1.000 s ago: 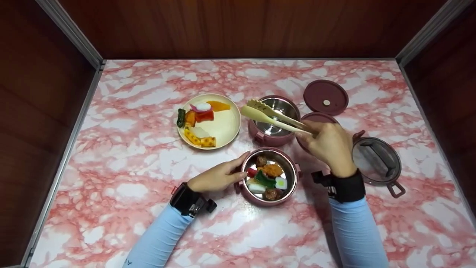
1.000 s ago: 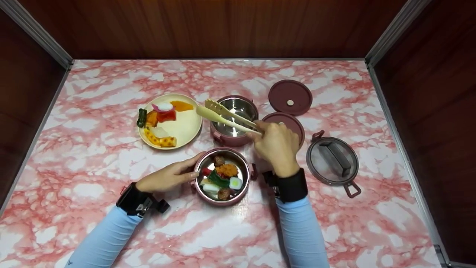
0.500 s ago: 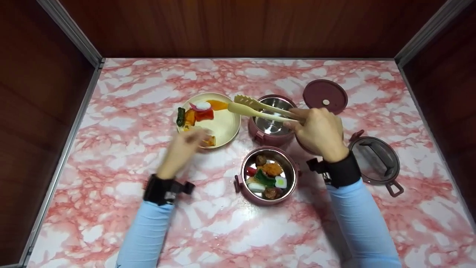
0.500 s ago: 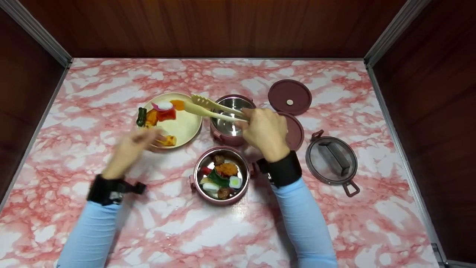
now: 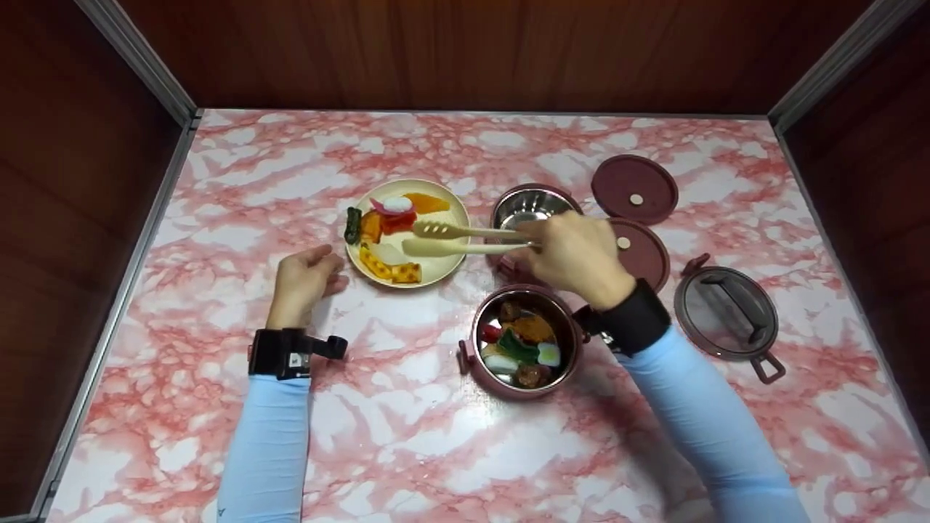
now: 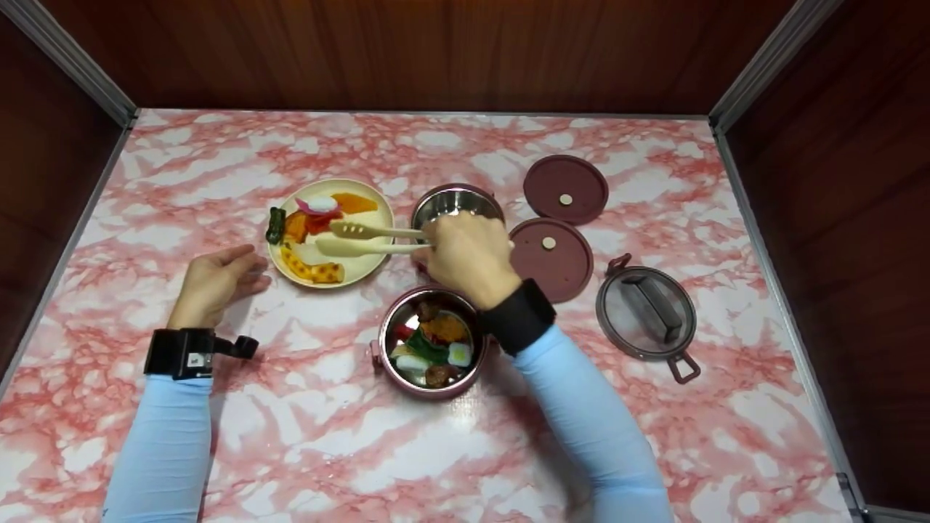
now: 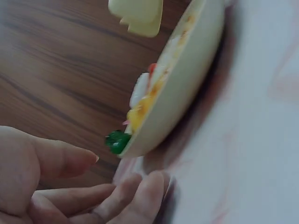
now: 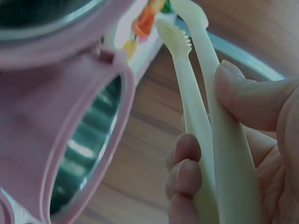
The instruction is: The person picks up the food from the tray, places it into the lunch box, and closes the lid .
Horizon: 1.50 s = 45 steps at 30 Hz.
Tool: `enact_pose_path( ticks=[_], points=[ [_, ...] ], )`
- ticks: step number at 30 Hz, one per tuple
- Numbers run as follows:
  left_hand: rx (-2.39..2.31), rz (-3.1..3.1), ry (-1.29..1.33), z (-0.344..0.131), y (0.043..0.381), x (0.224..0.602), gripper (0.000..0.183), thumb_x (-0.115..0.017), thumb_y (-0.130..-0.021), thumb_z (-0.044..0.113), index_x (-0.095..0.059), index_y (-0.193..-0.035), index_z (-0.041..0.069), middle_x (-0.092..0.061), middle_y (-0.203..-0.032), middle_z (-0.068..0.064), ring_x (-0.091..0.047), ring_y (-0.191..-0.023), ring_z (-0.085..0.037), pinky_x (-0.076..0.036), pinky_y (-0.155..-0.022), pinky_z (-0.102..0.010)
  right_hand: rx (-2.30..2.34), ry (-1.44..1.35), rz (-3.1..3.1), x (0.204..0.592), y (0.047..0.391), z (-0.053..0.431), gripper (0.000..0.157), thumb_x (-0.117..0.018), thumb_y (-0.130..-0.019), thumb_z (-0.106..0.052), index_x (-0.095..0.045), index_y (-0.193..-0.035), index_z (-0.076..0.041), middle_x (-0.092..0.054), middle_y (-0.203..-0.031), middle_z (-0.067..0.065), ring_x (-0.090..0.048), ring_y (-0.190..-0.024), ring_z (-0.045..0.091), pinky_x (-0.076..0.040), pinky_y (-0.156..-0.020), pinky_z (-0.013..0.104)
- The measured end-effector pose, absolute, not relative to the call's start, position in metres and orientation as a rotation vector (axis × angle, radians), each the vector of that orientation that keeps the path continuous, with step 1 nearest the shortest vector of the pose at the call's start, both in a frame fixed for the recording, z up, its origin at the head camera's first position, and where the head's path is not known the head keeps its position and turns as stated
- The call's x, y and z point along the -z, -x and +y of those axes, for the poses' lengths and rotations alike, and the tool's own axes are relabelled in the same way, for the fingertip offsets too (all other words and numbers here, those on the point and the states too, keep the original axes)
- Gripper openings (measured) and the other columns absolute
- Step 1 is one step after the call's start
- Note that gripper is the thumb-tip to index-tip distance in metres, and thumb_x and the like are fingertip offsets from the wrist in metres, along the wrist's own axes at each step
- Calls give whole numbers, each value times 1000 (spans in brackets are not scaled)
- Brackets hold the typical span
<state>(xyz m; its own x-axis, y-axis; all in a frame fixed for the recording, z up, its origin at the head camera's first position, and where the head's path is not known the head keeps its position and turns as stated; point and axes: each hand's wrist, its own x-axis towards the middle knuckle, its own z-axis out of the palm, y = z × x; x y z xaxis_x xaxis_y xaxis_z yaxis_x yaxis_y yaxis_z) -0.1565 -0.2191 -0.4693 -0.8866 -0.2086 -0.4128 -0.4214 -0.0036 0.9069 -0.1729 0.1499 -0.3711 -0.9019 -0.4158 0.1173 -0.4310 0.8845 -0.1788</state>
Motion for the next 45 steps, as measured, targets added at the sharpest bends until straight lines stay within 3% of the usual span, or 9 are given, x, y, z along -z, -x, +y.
enact_pose_path(
  ticks=[6,14,22,28,37,45],
  points=[
    [-2057,2049,663,-214,160,480,42,-56,-102,15,-53,-137,-7,-69,-106,-19,-72,-78,-21,-59,-77,-32,-283,-752,-2959,381,178,131,23,-76,-83,-49,-75,-92,-28,-65,-73,4,-61,-64,29,-45,-45,51],
    [-2049,2036,653,-216,166,481,42,-61,-100,16,-57,-132,-10,-71,-86,-11,-71,-72,-18,-60,-74,-31,-277,-776,-2988,377,187,119,27,-76,-84,-49,-78,-101,-28,-66,-73,3,-61,-66,27,-48,-50,50],
    [-2041,1973,676,-218,170,479,42,-60,-100,10,-52,-135,-12,-70,-87,-12,-72,-70,-18,-60,-73,-30,-250,-725,-3147,374,198,104,26,-72,-86,-51,-78,-100,-30,-68,-80,1,-62,-74,26,-51,-57,50],
    [-2016,2001,655,-215,170,479,44,-60,-100,13,-51,-137,-10,-70,-93,-15,-72,-73,-17,-59,-75,-30,-124,-683,-3190,368,200,93,23,-72,-86,-49,-78,-93,-28,-68,-83,7,-62,-79,31,-53,-62,53],
    [-2022,2003,644,-212,170,482,45,-60,-100,13,-51,-137,-10,-70,-90,-13,-71,-72,-17,-60,-75,-30,58,-672,-3217,355,202,80,25,-72,-87,-45,-74,-95,-22,-67,-84,9,-63,-78,33,-53,-63,53],
    [-2028,2001,644,-213,171,482,45,-61,-100,13,-51,-137,-10,-71,-88,-13,-72,-72,-18,-59,-75,-30,201,-808,-3097,346,207,71,29,-74,-87,-43,-75,-103,-19,-63,-79,8,-60,-69,30,-53,-59,45]
  ],
)
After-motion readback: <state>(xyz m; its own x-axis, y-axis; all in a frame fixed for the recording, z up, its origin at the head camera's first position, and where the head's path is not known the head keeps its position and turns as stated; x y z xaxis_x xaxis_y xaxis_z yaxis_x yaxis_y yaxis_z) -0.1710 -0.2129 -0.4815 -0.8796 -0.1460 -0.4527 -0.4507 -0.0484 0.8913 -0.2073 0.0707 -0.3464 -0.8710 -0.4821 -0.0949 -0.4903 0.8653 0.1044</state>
